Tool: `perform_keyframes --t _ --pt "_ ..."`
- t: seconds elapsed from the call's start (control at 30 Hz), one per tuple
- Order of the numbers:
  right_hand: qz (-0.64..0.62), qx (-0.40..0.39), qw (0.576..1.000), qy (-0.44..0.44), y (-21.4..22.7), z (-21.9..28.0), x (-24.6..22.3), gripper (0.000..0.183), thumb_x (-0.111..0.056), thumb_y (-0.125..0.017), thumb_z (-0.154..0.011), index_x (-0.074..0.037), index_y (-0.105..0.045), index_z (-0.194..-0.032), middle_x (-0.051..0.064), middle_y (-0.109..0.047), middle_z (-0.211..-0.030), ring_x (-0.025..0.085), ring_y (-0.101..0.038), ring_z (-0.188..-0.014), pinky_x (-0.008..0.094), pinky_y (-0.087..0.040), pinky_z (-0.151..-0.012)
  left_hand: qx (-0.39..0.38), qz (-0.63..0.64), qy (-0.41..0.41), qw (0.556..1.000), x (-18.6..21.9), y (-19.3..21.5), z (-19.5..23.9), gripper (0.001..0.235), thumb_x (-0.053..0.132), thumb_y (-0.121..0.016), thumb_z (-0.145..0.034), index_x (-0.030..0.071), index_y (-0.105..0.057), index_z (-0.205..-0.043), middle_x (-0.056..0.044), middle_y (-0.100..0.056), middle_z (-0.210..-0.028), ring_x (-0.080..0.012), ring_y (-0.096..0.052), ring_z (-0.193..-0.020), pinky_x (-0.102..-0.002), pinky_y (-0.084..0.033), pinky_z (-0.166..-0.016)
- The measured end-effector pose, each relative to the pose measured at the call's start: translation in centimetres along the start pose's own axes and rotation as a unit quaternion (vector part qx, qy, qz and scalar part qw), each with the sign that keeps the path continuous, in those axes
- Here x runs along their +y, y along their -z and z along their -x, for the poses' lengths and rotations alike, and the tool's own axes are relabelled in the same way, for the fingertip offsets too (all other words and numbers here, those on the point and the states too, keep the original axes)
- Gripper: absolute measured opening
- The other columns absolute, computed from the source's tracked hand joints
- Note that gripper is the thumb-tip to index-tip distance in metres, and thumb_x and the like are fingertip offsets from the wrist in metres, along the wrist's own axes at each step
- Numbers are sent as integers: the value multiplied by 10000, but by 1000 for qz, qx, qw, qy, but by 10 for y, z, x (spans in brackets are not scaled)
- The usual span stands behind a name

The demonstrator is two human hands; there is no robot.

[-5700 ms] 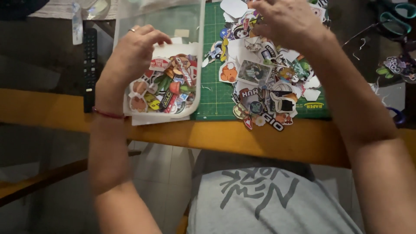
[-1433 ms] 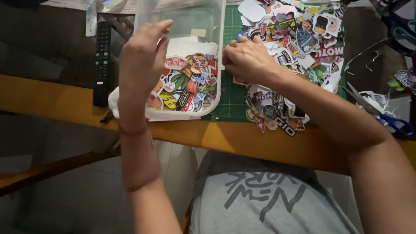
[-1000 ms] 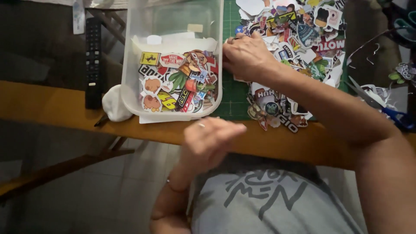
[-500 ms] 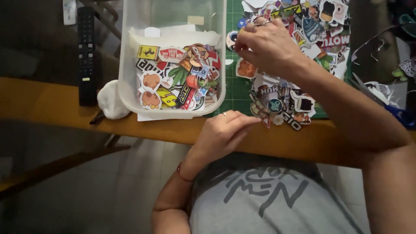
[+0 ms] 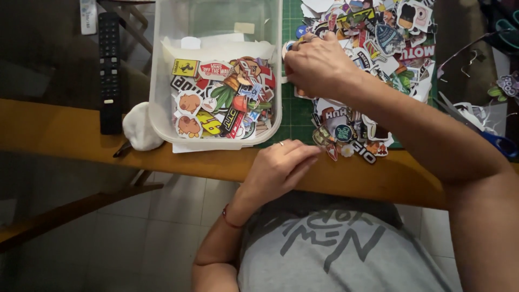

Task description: Sorting through a pile of stickers and placing selected ones into a plastic bin.

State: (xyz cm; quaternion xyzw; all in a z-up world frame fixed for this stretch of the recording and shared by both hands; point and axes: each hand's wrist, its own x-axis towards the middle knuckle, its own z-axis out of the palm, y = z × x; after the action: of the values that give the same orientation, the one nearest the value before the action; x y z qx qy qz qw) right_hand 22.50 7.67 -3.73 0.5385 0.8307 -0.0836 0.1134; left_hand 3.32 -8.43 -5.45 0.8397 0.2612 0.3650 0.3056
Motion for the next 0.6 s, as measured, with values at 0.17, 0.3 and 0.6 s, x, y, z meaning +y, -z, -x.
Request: perform_keyframes --t 0.17,0.3,0.6 --pt "-6 -22 999 24 0 -2 2 262 -321 -554 -1106 -144 -708 -989 63 -696 -864 280 -615 -819 506 -403 -932 -6 -2 -1 1000 -1 -1 1 185 111 -655 -1113 53 -702 -1283 -109 -745 -1046 -289 -695 -885 -402 -555 -773" --pt "6 11 999 48 -2 2 -1 300 -306 -520 -1131 -112 -679 -967 78 -660 -841 290 -582 -800 497 -407 -863 -11 1 4 1000 1 1 0 194 111 -637 -1123 75 -692 -1306 -98 -734 -1037 -290 -687 -894 -401 -552 -784" --pt "7 0 990 142 3 42 0 279 -320 -550 -1139 -160 -584 -913 29 -587 -745 245 -526 -874 464 -416 -913 -2 -28 -18 999 10 11 22 355 -19 -621 -1045 113 -711 -1362 -75 -786 -1164 -274 -748 -971 -418 -567 -806"
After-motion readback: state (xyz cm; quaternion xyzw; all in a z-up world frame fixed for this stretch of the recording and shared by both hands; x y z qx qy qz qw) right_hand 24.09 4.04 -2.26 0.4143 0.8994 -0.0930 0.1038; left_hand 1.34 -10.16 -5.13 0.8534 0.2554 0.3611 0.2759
